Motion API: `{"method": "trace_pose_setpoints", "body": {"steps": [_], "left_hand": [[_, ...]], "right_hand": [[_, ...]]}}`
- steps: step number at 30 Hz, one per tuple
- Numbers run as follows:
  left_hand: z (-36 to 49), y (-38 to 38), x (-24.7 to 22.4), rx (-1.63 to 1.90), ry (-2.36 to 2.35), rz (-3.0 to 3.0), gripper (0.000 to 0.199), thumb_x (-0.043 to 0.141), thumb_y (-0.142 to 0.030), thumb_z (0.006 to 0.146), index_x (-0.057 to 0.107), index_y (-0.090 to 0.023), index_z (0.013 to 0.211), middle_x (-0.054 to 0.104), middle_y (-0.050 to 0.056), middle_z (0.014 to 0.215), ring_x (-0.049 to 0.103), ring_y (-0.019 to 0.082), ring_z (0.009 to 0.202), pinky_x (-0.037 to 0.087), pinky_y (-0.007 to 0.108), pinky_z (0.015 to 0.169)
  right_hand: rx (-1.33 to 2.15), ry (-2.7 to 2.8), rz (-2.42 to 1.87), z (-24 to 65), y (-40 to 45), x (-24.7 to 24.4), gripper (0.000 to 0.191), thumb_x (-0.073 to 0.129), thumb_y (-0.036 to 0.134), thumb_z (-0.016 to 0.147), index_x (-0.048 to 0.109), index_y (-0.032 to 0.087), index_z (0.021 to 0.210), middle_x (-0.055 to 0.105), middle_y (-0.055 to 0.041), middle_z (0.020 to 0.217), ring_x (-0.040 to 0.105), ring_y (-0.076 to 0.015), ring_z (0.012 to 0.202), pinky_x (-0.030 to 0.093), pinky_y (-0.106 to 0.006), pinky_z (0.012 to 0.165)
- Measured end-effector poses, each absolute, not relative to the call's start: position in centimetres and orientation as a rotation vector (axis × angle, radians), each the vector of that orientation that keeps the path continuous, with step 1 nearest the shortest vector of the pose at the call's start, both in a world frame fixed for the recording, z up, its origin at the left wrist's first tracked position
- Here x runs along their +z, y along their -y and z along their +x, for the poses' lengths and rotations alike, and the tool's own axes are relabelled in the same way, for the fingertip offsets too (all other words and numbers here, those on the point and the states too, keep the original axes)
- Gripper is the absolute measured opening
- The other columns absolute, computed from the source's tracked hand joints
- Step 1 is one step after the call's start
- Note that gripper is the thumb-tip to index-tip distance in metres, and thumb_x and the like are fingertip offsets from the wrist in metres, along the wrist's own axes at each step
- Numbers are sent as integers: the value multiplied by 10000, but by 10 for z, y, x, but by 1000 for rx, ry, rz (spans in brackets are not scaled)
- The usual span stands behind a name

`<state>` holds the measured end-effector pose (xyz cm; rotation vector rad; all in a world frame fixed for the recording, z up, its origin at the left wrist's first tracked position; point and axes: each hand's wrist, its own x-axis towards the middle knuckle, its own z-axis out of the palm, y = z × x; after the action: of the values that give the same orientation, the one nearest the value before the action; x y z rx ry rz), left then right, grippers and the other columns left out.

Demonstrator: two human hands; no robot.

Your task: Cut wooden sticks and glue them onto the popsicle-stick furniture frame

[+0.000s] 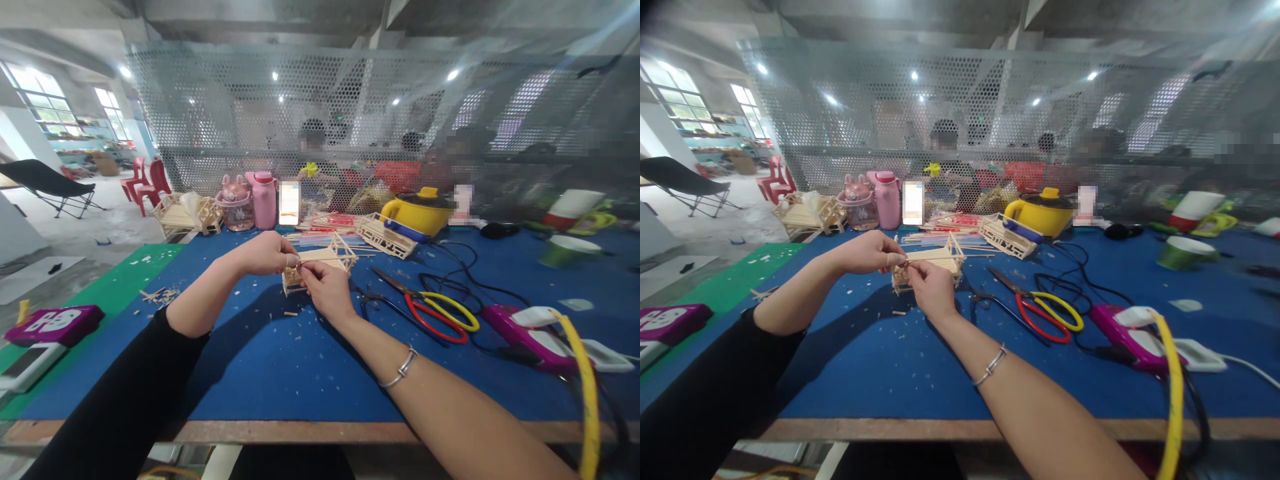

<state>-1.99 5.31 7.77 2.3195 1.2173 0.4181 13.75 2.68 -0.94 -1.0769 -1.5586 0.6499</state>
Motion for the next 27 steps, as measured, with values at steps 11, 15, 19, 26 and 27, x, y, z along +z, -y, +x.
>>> {"method": "trace_pose_setpoints", "body": {"steps": [11, 15, 19, 26, 27], "left_hand": [[-21, -53, 79, 406, -1201, 2319, 332, 511, -341, 717, 723, -153, 891, 617, 26, 588, 538, 121, 542, 383, 214, 519], [-22, -53, 78, 397, -1191, 2324, 333, 505, -347, 729, 718, -150, 894, 618, 30, 590, 536, 122, 537, 385, 218, 520], [-22, -55, 77, 395, -1190, 2310, 330, 501, -350, 738, 706, -147, 896, 624, 32, 607, 540, 121, 550, 387, 215, 526], [-19, -51, 79, 379, -1200, 2385, 316, 525, -402, 738, 690, -157, 851, 599, 9, 597, 533, 120, 549, 363, 214, 513], [-18, -50, 79, 376, -1212, 2406, 320, 530, -417, 738, 689, -158, 839, 597, 7, 595, 530, 120, 548, 359, 215, 512]], "right_hand": [[563, 1630, -1119, 139, -23, -6, 260, 498, 335, 798, 687, 157, 796, 590, 9, 552, 503, -113, 494, 383, -209, 486], [531, 1659, -1112, 139, -23, -6, 257, 490, 327, 807, 685, 160, 798, 610, 6, 588, 522, -115, 521, 391, -209, 510], [532, 1656, -1096, 138, -24, -7, 257, 487, 320, 807, 689, 161, 801, 642, -4, 640, 550, -121, 555, 409, -214, 540], [517, 1637, -1120, 140, -24, -8, 267, 494, 344, 804, 693, 166, 791, 583, 13, 541, 491, -112, 490, 373, -208, 489], [518, 1637, -1121, 140, -24, -8, 267, 496, 345, 803, 696, 168, 796, 576, 16, 533, 484, -112, 485, 368, -208, 485]]}}
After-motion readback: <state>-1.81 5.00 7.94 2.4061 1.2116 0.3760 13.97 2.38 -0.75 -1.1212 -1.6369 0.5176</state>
